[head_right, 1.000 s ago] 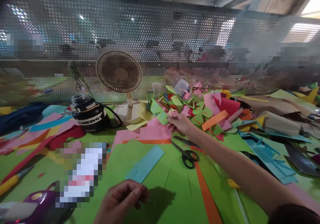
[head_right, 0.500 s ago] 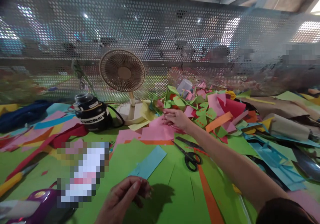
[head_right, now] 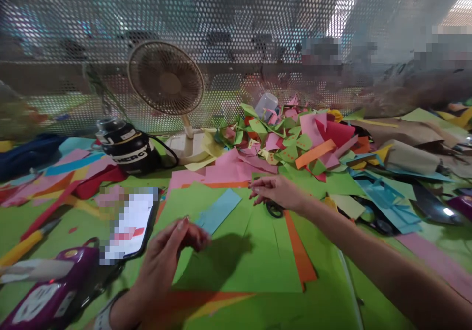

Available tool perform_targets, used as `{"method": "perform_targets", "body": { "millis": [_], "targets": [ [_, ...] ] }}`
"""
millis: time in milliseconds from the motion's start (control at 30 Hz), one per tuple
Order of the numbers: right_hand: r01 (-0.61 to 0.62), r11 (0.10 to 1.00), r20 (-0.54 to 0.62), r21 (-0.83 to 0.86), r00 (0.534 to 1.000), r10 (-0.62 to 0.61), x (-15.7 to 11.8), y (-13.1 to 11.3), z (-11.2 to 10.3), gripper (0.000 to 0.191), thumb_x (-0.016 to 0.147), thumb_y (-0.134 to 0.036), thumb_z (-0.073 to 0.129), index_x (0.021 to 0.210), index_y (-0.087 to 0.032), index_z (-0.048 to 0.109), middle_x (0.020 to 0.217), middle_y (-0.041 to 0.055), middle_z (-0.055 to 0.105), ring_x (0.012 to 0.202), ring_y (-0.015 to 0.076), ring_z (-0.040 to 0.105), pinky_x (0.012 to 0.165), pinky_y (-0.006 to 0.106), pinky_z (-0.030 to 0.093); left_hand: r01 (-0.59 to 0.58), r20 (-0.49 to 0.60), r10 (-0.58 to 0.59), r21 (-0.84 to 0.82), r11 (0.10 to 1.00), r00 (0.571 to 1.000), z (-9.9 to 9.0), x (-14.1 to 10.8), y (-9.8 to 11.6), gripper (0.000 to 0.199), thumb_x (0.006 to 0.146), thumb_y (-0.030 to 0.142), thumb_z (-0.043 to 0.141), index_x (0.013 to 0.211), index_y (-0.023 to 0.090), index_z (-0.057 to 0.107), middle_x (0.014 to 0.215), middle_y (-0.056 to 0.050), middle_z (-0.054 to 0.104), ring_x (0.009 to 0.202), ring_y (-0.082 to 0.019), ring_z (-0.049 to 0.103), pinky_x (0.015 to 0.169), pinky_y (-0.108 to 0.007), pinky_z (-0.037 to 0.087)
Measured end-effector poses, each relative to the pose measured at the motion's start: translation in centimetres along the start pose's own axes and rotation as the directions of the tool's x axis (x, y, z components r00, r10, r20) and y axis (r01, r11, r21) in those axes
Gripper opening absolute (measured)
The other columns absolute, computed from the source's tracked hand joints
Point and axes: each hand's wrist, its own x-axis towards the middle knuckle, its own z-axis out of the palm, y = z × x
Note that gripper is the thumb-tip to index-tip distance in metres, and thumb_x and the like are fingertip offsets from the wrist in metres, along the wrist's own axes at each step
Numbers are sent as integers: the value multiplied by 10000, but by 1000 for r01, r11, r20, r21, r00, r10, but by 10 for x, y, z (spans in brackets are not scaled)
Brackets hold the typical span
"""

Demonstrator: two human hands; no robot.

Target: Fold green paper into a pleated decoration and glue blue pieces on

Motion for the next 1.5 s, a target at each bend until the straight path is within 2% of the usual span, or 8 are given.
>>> {"method": "perform_targets", "body": {
  "millis": [133, 267, 467, 600, 700, 800, 933, 1500],
  "targets": [
    [-3, 997, 64, -78, 998, 8, -11, 15, 6, 353, 732, -398, 764, 965, -138, 709, 913, 95, 759, 724, 174, 727, 653, 282, 537, -30, -46, 33, 62, 998, 998, -8, 6, 9, 239, 822, 438, 730, 849, 200, 728, 871, -53, 754, 750, -186, 697, 584, -248, 540],
    [114, 952, 138, -284, 987, -77, -21, 22, 12, 329, 834, -404, 646, 1035, -152, 712, 944, 95, 759, 829, 198, 715, 733, 325, 544, -84, -96, 89, 62, 995, 991, -14, 10, 14, 383, 896, 453, 633, 616, 195, 677, 674, -39, 725, 650, -168, 686, 624, -261, 541],
    [365, 628, 246, -687, 930, -272, -34, 27, 25, 306, 935, -334, 528, 1111, -167, 714, 1073, 131, 726, 969, 248, 678, 860, 392, 526, -36, -27, 47, 329, 944, 999, -19, 18, 28, 239, 839, 432, 694, 915, 210, 733, 942, -69, 768, 881, -227, 712, 760, -301, 558],
    [481, 443, 349, -757, 870, -349, -48, 34, 37, 373, 953, -354, 532, 1252, -163, 648, 1226, 150, 680, 1151, 277, 614, 982, 427, 489, -272, 311, 62, 697, 663, 948, -23, 3, 24, 362, 922, 408, 586, 1252, 278, 659, 1325, -60, 641, 1253, -262, 560, 1076, -368, 401],
    [611, 311, 501, -728, 783, -368, -61, 37, 49, 461, 963, -404, 524, 1341, -144, 575, 1324, 152, 628, 1201, 272, 587, 1009, 424, 476, -553, 623, -51, 725, 411, 780, -26, -14, 6, 574, 944, 485, 540, 1470, 297, 407, 1518, -29, 424, 1405, -266, 380, 1184, -435, 226],
    [665, 217, 591, -715, 740, -322, -67, 41, 61, 518, 982, -431, 479, 1375, -98, 531, 1392, 171, 569, 1264, 284, 542, 1025, 432, 460, -711, 724, -123, 690, 136, 679, -31, -23, -13, 827, 918, 645, 462, 1554, 205, 168, 1560, -88, 332, 1456, -274, 264, 1205, -463, 130],
    [696, 167, 649, -698, 714, -262, -68, 49, 68, 661, 983, -543, 396, 1441, -68, 446, 1463, 187, 482, 1364, 281, 440, 1096, 436, 383, -780, 771, -137, 625, -30, 622, -38, -23, -24, 971, 859, 778, 366, 1561, 161, 104, 1577, -122, 293, 1464, -296, 233, 1207, -490, 69],
    [559, -106, 527, -822, 678, -512, -59, 65, 95, 595, 993, -495, 400, 1218, 0, 641, 1274, 231, 639, 1189, 318, 608, 983, 446, 499, -744, 742, -60, 659, -113, 667, -50, -15, -29, 963, 874, 760, 375, 1561, 144, 98, 1576, -127, 308, 1468, -330, 201, 1197, -522, 80]
  ]
}}
